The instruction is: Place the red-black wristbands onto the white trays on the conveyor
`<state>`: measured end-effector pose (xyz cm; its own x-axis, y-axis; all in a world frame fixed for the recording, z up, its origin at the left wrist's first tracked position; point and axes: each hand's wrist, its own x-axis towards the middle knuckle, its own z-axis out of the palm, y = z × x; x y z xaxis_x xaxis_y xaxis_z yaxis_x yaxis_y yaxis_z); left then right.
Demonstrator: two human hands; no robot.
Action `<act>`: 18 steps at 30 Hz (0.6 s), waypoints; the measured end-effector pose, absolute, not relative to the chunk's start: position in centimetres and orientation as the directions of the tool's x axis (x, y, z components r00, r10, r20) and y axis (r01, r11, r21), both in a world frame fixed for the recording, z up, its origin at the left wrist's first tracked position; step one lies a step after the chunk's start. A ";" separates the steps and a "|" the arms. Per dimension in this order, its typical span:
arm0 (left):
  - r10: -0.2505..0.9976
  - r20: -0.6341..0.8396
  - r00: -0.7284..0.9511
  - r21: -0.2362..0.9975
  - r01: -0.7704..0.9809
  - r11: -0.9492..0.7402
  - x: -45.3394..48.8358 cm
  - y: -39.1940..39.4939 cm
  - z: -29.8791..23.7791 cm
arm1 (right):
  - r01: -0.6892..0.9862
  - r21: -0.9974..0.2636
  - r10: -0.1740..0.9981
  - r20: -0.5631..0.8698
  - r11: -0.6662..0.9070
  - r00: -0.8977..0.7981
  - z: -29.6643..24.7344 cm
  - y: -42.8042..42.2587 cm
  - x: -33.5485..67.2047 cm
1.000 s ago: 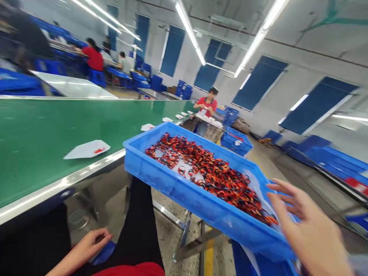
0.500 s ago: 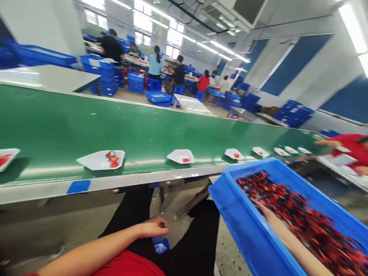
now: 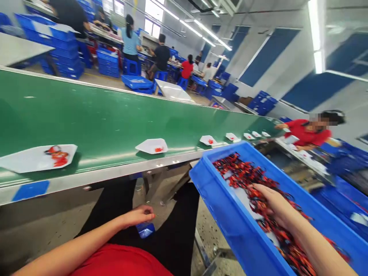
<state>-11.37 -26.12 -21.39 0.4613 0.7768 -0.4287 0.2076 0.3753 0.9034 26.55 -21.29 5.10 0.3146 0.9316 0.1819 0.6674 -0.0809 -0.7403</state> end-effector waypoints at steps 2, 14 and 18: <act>0.760 -0.413 0.503 0.906 0.142 0.398 -11.2 -25.9 -19.6 | 0.328 -0.884 0.897 -0.189 -0.333 0.401 7.1 -22.1 25.4; 0.687 -0.141 0.713 0.236 -0.650 0.723 -8.5 -28.8 -3.9 | 0.702 -0.574 0.907 0.292 0.421 -0.305 4.3 -28.0 5.4; 0.774 -0.336 0.537 0.064 -0.806 0.588 -10.4 -28.1 -5.3 | 0.708 -0.294 0.765 0.304 0.642 -0.567 -1.5 -27.9 0.3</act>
<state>-10.42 -28.09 -5.28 0.5370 0.7736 -0.3364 -0.8064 0.5878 0.0645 0.32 -27.93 -1.45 -0.5674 0.7653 0.3039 0.7080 0.6419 -0.2944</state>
